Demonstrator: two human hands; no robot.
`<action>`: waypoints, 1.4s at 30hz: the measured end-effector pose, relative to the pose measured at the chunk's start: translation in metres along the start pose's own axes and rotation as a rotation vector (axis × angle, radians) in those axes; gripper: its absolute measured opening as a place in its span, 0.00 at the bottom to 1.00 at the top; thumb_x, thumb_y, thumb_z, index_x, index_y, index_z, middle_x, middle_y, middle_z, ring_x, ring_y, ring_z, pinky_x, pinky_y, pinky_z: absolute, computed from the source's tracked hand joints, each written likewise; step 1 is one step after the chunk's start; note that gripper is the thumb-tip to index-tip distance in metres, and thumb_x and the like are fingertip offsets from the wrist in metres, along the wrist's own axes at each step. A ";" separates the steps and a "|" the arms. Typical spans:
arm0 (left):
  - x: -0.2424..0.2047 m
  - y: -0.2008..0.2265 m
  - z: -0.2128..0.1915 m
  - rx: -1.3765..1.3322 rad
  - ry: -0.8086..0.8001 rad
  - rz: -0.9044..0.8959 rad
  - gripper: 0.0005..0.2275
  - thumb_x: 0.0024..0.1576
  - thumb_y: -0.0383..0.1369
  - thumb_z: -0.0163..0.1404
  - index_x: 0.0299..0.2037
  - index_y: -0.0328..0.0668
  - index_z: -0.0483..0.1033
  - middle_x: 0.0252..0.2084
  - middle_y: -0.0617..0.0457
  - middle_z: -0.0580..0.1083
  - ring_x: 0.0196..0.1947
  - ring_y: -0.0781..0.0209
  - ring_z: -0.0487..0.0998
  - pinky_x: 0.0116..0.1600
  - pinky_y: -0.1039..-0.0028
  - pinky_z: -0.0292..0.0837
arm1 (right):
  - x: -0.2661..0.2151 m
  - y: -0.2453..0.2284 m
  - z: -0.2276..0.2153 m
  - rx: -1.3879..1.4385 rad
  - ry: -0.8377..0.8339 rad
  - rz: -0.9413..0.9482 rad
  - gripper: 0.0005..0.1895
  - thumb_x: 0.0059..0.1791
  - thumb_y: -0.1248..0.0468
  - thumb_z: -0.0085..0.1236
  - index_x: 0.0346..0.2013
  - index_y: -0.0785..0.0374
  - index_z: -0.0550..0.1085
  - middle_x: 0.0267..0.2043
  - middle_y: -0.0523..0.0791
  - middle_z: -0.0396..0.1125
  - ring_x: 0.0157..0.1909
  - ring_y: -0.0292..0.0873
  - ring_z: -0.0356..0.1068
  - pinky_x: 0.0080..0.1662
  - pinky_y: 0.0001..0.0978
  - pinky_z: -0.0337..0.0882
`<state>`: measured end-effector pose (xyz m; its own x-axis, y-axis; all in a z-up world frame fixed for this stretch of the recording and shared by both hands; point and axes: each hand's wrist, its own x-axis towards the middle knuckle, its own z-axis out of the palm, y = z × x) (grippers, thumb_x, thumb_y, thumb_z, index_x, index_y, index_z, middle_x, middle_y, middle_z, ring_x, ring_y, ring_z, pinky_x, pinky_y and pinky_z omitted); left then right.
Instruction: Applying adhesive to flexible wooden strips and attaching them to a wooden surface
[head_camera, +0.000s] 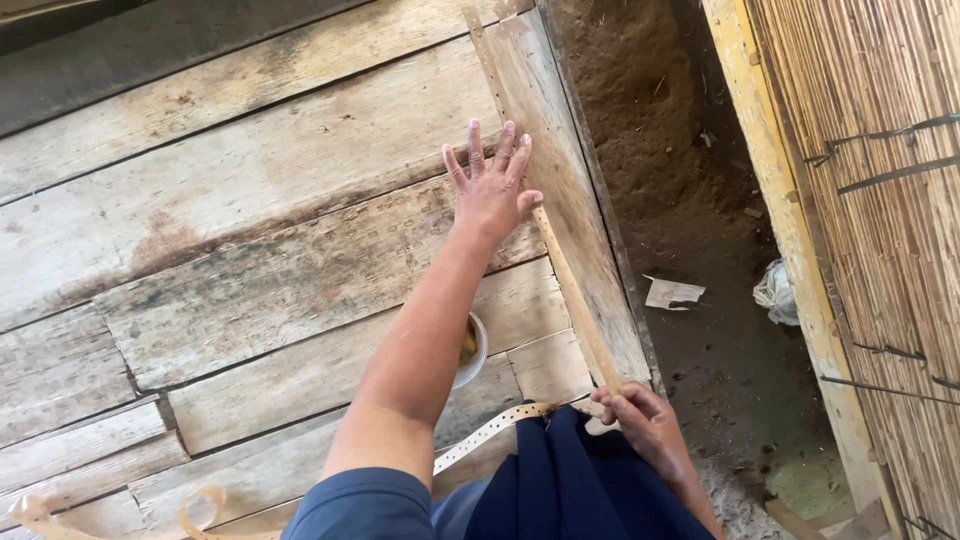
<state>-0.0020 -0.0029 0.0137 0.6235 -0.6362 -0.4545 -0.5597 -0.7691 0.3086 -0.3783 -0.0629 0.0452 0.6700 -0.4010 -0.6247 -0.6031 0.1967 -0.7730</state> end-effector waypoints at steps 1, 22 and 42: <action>0.001 0.000 0.002 0.029 0.000 0.008 0.37 0.62 0.56 0.40 0.77 0.61 0.35 0.79 0.62 0.28 0.70 0.45 0.09 0.66 0.32 0.04 | 0.001 0.019 -0.005 0.190 -0.055 -0.045 0.08 0.50 0.63 0.60 0.32 0.66 0.81 0.30 0.49 0.74 0.45 0.50 0.75 0.51 0.39 0.75; -0.009 0.000 0.058 0.093 0.193 0.047 0.41 0.56 0.59 0.55 0.75 0.54 0.50 0.81 0.54 0.36 0.78 0.38 0.25 0.73 0.28 0.20 | 0.021 0.082 0.016 0.163 0.154 0.117 0.10 0.52 0.62 0.62 0.36 0.69 0.79 0.14 0.54 0.67 0.13 0.43 0.67 0.16 0.26 0.62; -0.048 0.031 0.078 0.154 0.301 0.048 0.34 0.63 0.50 0.53 0.76 0.53 0.51 0.77 0.48 0.50 0.78 0.39 0.38 0.74 0.31 0.29 | 0.024 0.087 0.020 0.197 0.134 0.137 0.12 0.54 0.61 0.59 0.40 0.70 0.79 0.18 0.56 0.69 0.27 0.48 0.78 0.28 0.24 0.71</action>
<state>-0.0924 0.0084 -0.0203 0.7148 -0.6788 -0.1679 -0.6538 -0.7340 0.1838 -0.4057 -0.0380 -0.0392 0.5165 -0.4712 -0.7150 -0.5796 0.4222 -0.6970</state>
